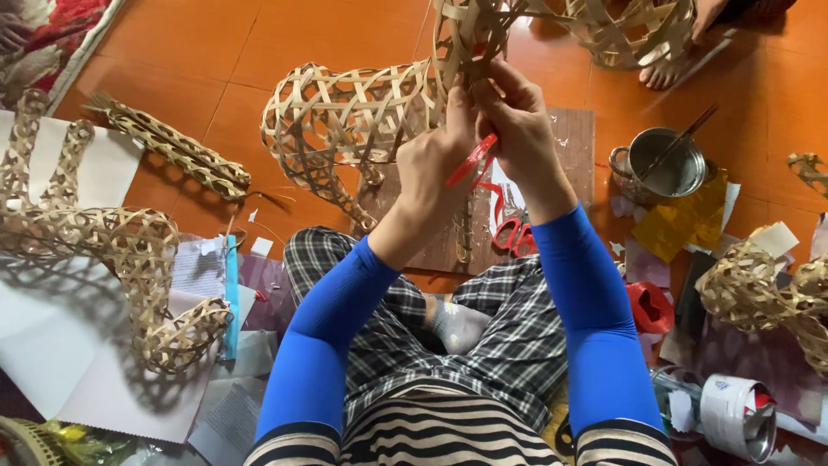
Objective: Weaving and trimming a large bamboo animal sculpture using scissors and manual manipulation.
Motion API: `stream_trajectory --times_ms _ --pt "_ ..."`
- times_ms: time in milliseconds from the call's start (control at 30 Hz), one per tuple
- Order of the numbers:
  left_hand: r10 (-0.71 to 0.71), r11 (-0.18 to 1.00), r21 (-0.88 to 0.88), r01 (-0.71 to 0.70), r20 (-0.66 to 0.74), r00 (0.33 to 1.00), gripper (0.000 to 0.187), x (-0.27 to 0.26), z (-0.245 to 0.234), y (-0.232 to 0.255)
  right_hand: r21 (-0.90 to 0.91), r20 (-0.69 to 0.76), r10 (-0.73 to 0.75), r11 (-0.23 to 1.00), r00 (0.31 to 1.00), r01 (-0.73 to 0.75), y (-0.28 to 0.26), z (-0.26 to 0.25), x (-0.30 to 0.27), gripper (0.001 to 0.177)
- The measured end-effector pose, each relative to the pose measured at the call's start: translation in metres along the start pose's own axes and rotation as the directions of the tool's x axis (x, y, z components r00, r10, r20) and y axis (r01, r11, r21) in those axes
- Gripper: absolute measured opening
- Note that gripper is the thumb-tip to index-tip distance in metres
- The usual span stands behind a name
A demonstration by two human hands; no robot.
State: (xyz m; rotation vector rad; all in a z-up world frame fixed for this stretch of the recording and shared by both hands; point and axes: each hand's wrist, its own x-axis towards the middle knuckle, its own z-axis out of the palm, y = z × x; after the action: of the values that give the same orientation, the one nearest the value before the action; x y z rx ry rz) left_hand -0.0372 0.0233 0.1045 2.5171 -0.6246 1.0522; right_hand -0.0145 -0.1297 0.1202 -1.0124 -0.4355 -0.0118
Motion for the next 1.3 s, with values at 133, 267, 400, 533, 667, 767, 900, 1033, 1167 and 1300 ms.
stream_trajectory --times_ms 133,267,400,533,667,767,900,1033,1167,1300 --pt "-0.042 0.997 -0.064 0.042 -0.005 0.999 0.049 0.007 0.016 0.001 -0.242 0.012 -0.02 0.97 1.0 0.022 0.001 -0.004 0.001 0.029" --pt "-0.067 0.991 -0.118 0.07 0.032 0.997 0.05 0.009 0.029 -0.012 -0.628 0.021 0.075 0.777 0.997 -0.045 -0.04 0.012 -0.002 0.02" --pt "-0.034 0.999 -0.035 0.038 0.098 0.995 0.045 0.011 0.027 -0.007 -0.585 -0.019 0.119 0.804 0.993 -0.107 -0.057 0.032 -0.004 0.017" --pt "-0.061 0.997 0.046 0.058 0.059 0.996 0.068 0.004 0.077 -0.021 -0.797 0.188 -0.108 0.565 0.976 0.216 -0.06 0.04 -0.003 0.03" --pt "-0.076 0.983 -0.177 0.049 -0.149 0.986 0.047 0.008 0.073 -0.022 -0.871 0.191 0.05 0.468 0.98 0.146 -0.067 0.03 -0.003 0.052" --pt "-0.117 0.928 -0.362 0.085 -0.068 0.991 0.038 0.014 0.047 -0.01 -0.872 0.226 -0.069 0.43 0.972 0.233 -0.065 0.014 -0.014 0.057" --pt "-0.082 0.891 -0.454 0.018 -0.123 0.989 0.027 0.02 0.026 -0.01 -0.878 0.201 -0.166 0.406 0.965 0.253 -0.067 0.002 -0.043 0.053" --pt "-0.176 0.899 -0.419 0.125 -0.084 0.981 0.029 0.013 0.044 -0.014 -0.741 -0.003 -0.241 0.652 0.971 0.16 -0.065 -0.006 -0.054 0.029" --pt "-0.237 0.904 -0.387 0.18 -0.105 0.966 0.022 0.007 0.054 -0.015 -0.809 0.001 -0.409 0.536 0.913 0.241 -0.064 -0.006 -0.054 0.01" --pt "-0.203 0.94 -0.309 0.141 -0.176 0.963 0.024 0.012 0.047 -0.011 -0.908 0.076 -0.525 0.316 0.848 0.277 -0.05 -0.024 -0.05 0.004"
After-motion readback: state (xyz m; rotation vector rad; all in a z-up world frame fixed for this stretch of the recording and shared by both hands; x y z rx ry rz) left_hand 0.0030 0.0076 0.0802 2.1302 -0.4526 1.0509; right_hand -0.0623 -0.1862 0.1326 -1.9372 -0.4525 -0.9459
